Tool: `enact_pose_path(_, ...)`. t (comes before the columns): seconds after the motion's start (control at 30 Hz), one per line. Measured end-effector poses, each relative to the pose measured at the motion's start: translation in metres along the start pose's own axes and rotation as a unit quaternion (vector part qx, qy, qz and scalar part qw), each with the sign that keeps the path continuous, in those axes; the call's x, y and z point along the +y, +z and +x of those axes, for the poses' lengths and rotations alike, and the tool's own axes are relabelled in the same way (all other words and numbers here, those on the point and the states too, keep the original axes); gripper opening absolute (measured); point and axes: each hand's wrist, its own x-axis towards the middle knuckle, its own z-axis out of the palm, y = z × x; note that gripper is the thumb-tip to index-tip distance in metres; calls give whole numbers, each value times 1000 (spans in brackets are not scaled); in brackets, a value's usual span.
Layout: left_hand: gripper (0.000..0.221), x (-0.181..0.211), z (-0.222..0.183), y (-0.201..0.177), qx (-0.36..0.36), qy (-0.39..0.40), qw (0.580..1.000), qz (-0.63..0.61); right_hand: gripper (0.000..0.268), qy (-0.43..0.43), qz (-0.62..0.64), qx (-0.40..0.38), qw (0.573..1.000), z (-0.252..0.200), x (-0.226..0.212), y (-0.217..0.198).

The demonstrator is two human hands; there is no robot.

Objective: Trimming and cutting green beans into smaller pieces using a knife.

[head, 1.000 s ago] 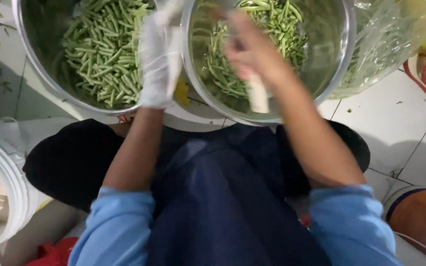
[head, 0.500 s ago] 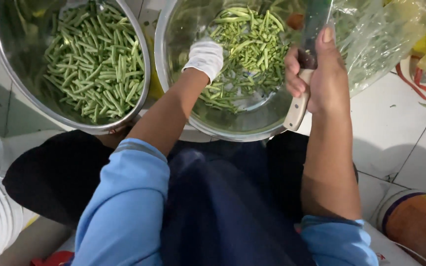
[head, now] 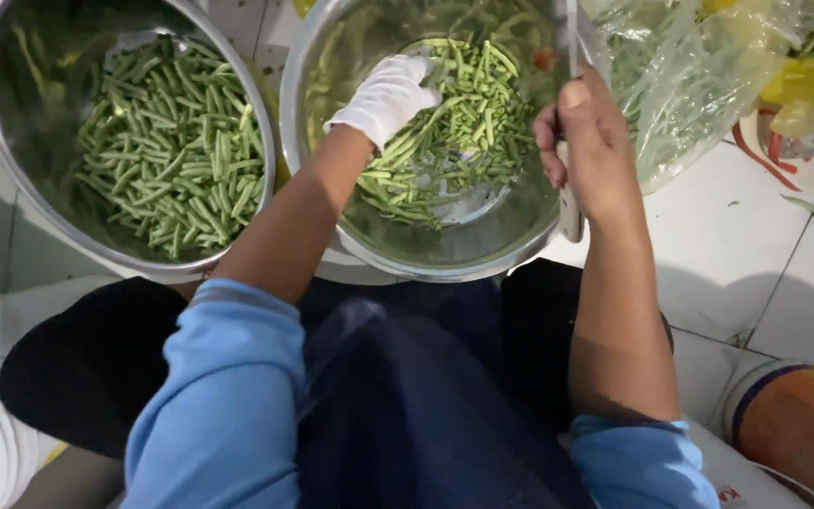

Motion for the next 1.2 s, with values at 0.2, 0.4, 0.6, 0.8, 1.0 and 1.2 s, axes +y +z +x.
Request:
enact_pose_path(0.2,51,59,-79,-56,-20,-64,994,-82,76,-34,-222,-72,972,-2,-13,31)
enact_pose_path(0.4,40,70,-108,-49,30,13,997,-65,57,-94,-325,-121,933,-1,2,44)
enact_pose_path(0.6,32,81,-133,-45,82,98,991,-44,49,-152,-128,-41,979,13,29,45)
enact_pose_path(0.8,10,119,-158,-66,222,92,894,-379,85,-29,39,-59,997,0,2,37)
enact_pose_path(1.0,19,100,-128,-35,270,-9,686,-675,58,-21,60,-12,998,-2,18,61)
enact_pose_path(1.2,26,104,-130,-5,241,90,632,-731,47,-169,47,10,984,4,30,72)
